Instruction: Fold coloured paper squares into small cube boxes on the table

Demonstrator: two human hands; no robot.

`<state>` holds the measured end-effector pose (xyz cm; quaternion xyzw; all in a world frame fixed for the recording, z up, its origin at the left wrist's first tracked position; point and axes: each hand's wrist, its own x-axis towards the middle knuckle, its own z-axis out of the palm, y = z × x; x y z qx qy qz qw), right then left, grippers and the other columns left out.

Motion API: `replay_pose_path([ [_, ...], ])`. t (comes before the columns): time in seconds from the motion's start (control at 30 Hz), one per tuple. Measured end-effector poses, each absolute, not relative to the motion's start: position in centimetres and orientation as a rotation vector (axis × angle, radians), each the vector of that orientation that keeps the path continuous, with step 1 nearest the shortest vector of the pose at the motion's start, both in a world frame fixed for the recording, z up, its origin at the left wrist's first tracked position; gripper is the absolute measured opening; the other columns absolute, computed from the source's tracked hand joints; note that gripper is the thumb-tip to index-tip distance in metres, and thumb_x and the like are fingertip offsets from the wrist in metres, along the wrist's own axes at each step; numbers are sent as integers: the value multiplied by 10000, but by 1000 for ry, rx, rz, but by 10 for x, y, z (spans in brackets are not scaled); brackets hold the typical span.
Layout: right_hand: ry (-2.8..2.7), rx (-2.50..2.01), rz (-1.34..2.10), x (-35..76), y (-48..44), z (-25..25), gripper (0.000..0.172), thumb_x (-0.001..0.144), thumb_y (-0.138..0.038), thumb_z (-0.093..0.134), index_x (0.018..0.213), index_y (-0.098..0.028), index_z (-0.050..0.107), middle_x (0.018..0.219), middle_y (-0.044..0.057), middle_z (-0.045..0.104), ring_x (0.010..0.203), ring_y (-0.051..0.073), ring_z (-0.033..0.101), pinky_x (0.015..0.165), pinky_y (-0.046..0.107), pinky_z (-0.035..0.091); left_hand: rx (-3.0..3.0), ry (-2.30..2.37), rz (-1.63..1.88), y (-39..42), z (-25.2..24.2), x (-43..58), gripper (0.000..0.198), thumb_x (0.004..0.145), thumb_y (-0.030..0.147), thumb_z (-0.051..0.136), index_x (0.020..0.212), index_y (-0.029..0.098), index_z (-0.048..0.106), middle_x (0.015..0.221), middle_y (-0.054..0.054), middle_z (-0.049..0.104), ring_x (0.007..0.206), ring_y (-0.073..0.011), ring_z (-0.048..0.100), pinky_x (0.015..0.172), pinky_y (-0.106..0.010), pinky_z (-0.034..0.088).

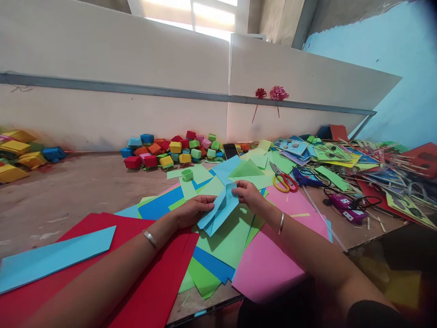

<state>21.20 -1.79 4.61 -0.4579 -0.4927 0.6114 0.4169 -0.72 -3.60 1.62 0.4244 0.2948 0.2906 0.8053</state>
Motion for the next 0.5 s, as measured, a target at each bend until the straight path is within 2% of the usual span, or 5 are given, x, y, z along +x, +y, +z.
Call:
replay_pose_path([
  [0.13, -1315, -1103, 1491, 210, -24, 47, 355, 520, -285, 724, 853, -177, 664, 655, -51, 601, 560, 94, 534, 500, 221, 430, 972, 685, 607, -40, 21, -5, 476, 674, 326, 877, 1082, 123, 741, 908, -109, 768, 727, -183, 701, 666, -257, 550],
  [0.23, -1347, -1099, 1434, 209, -25, 46, 283, 533, -333, 748, 734, -163, 642, 599, -44, 573, 534, 83, 501, 477, 215, 387, 1090, 740, 632, -44, 29, -2, 600, 679, 528, 841, 1112, 132, 717, 973, -116, 750, 818, -213, 693, 710, -291, 545],
  [0.3, -1343, -1117, 1389, 208, -25, 45, 257, 544, -343, 739, 688, -166, 621, 575, -44, 554, 521, 83, 492, 464, 216, 381, 1152, 765, 662, -47, 35, 1, 694, 653, 592, 833, 1173, 158, 680, 1041, -107, 730, 853, -218, 680, 714, -298, 537],
  [0.5, -1366, -1166, 1372, 210, -21, 44, 290, 559, -296, 701, 821, -178, 667, 602, -55, 568, 499, 92, 506, 427, 220, 406, 1213, 925, 711, -50, 45, 5, 773, 623, 483, 879, 1276, 213, 567, 1004, -44, 687, 777, -168, 643, 665, -266, 503],
])
